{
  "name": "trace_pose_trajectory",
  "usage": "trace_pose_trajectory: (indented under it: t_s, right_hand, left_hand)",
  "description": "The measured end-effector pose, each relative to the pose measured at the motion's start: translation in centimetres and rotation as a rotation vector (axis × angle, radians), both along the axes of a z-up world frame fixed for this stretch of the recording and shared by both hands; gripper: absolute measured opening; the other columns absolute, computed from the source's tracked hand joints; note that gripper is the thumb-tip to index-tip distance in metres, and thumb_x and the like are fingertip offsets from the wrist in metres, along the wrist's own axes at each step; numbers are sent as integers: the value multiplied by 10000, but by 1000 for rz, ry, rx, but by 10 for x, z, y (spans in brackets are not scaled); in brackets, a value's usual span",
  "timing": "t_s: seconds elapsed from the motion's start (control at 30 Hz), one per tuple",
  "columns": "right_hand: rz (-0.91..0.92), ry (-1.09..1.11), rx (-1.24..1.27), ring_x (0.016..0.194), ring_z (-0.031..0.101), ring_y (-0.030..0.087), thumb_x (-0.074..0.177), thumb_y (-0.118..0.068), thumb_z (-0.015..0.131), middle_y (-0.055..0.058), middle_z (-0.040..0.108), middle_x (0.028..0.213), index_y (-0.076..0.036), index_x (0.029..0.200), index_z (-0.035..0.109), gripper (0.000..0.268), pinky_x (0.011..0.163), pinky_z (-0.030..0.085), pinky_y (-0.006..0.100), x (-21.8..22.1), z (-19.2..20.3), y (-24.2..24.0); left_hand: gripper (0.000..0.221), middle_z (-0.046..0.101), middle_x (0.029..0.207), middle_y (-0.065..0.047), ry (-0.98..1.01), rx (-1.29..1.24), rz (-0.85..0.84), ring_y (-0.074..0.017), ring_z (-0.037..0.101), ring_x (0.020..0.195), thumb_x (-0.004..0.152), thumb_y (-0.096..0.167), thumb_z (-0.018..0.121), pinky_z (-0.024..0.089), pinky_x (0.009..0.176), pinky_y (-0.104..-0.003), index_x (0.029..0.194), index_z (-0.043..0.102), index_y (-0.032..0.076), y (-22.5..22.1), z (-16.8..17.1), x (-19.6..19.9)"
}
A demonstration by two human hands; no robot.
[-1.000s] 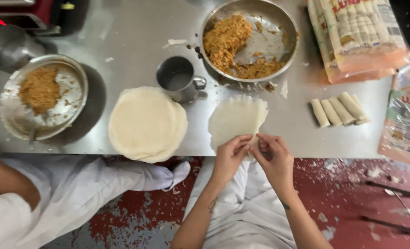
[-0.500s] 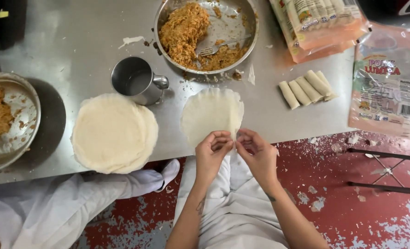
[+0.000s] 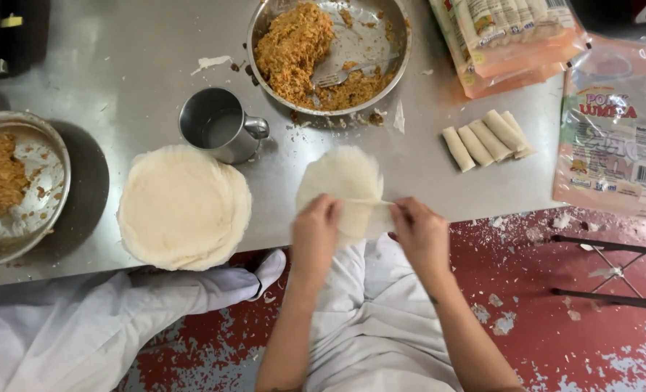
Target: Separating thin lumpia or spring roll wrappers from a stack and laying them out individually on a metal work surface.
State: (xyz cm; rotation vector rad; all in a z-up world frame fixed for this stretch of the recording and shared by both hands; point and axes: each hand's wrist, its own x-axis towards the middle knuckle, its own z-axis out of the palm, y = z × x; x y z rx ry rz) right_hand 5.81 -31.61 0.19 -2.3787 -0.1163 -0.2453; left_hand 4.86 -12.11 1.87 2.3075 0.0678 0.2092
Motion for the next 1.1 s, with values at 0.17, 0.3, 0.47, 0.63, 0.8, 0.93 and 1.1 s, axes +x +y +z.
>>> trace_pose_trajectory:
  t_s: [0.17, 0.3, 0.47, 0.63, 0.8, 0.93, 1.1]
  right_hand:
    - [76, -12, -27, 882, 758, 310, 893, -197, 801, 83, 732, 943, -114, 1184, 716, 314, 760, 619, 421, 5, 36, 16]
    - [-28, -48, -144, 771, 760, 288, 1036, -173, 680, 64, 744, 847, -150, 1122, 754, 117, 713, 617, 419, 16, -2, 4]
    - [-120, -1, -346, 724, 761, 350, 1078, -389, 550, 90, 740, 813, -240, 1235, 598, 221, 685, 606, 505, 18, 0, 28]
    - [-225, -17, -112, 659, 688, 436, 1073, -101, 599, 180, 721, 728, -69, 1118, 727, 139, 651, 532, 519, 24, 0, -46]
    - [-301, -13, -54, 592, 634, 336, 1180, -129, 577, 100, 657, 637, -76, 1172, 742, 173, 683, 492, 463, 28, 36, -62]
    - [353, 392, 354, 570, 648, 252, 1043, -80, 505, 97, 643, 735, -77, 1251, 713, 294, 529, 560, 369, 19, 88, 27]
    - [928, 451, 814, 676, 671, 102, 1136, -256, 404, 44, 677, 886, -71, 1603, 362, 504, 602, 620, 246, 17, 133, 153]
  left_hand:
    - [426, 681, 1150, -166, -19, 124, -198, -387, 659, 1157, 870, 330, 827, 541, 996, -478, 1191, 682, 88, -5, 24, 15]
    - [121, 709, 986, -111, -43, 18, -91, -362, 714, 991, 968, 204, 736, 573, 890, -463, 1052, 708, 122, -7, -2, 25]
    - [331, 753, 1086, -154, 66, -108, -105, -379, 759, 1025, 1116, 438, 520, 608, 876, -468, 1188, 630, 134, -42, -11, 25]
    - [151, 745, 1024, -293, -55, -184, 225, -463, 719, 1065, 1044, 26, 570, 561, 954, -531, 1116, 695, -17, 59, -28, 15]
    - [128, 751, 928, -231, -175, 19, 562, -402, 746, 959, 1083, 98, 633, 572, 844, -470, 1038, 698, -2, 151, 7, -58]
    - [211, 720, 915, -151, -24, -65, 648, -284, 632, 842, 1102, 75, 581, 503, 695, -392, 1231, 746, 47, 190, 30, -135]
    - [414, 638, 906, -281, -65, 303, 866, -450, 585, 831, 1250, 255, 454, 419, 765, -524, 1050, 610, -73, 198, 81, -211]
